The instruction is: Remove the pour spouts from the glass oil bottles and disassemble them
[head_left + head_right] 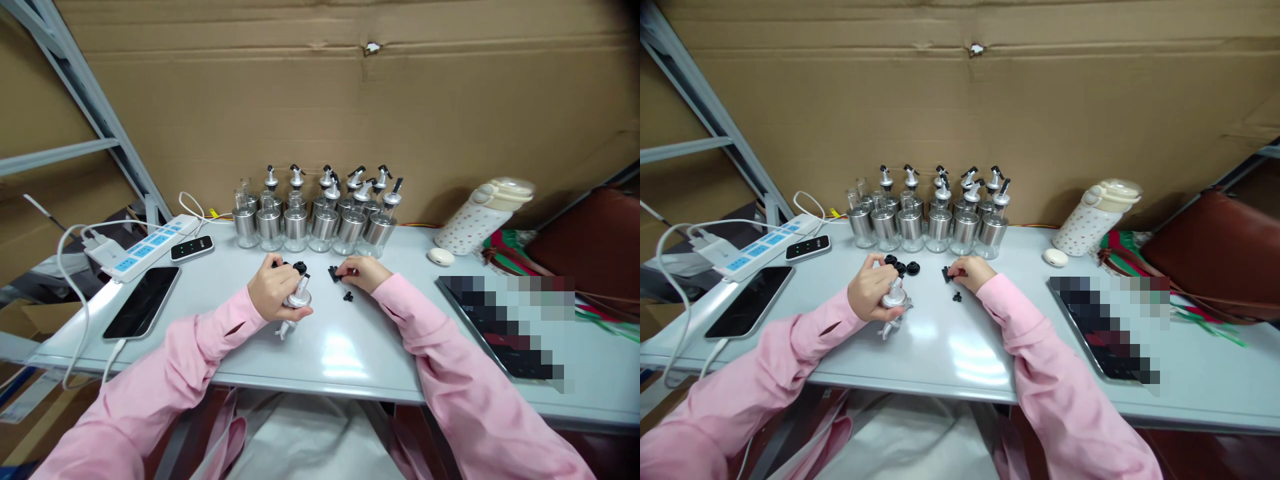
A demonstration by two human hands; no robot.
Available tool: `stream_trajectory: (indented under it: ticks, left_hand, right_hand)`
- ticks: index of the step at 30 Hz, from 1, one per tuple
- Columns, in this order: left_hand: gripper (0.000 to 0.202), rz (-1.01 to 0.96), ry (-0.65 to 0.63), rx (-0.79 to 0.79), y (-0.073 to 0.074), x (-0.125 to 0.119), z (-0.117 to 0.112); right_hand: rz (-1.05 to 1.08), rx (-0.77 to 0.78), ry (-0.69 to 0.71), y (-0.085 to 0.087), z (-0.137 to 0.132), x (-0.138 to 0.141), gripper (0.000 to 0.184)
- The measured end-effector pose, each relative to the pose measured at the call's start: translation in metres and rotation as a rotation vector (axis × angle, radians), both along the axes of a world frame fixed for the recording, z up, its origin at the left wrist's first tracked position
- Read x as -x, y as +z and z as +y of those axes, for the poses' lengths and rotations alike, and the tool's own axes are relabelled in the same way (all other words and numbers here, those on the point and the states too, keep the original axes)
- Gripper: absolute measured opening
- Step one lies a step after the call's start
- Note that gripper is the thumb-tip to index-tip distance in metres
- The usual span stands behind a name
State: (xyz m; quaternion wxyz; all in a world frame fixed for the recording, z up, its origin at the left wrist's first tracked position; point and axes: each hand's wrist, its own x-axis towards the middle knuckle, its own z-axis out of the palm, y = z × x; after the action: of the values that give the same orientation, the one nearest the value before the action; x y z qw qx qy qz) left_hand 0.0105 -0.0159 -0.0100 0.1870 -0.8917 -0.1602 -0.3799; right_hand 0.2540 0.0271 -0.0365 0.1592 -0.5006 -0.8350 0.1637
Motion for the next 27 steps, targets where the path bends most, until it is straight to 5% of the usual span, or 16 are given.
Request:
stream_trajectory:
  ticks: [27]
  left_hand:
    - [0.045,-0.027,-0.037,-0.01,0.0,0.0,0.0]
  right_hand:
    - [-0.005,-0.002,0.035,0.001,-0.003,0.007,0.006]
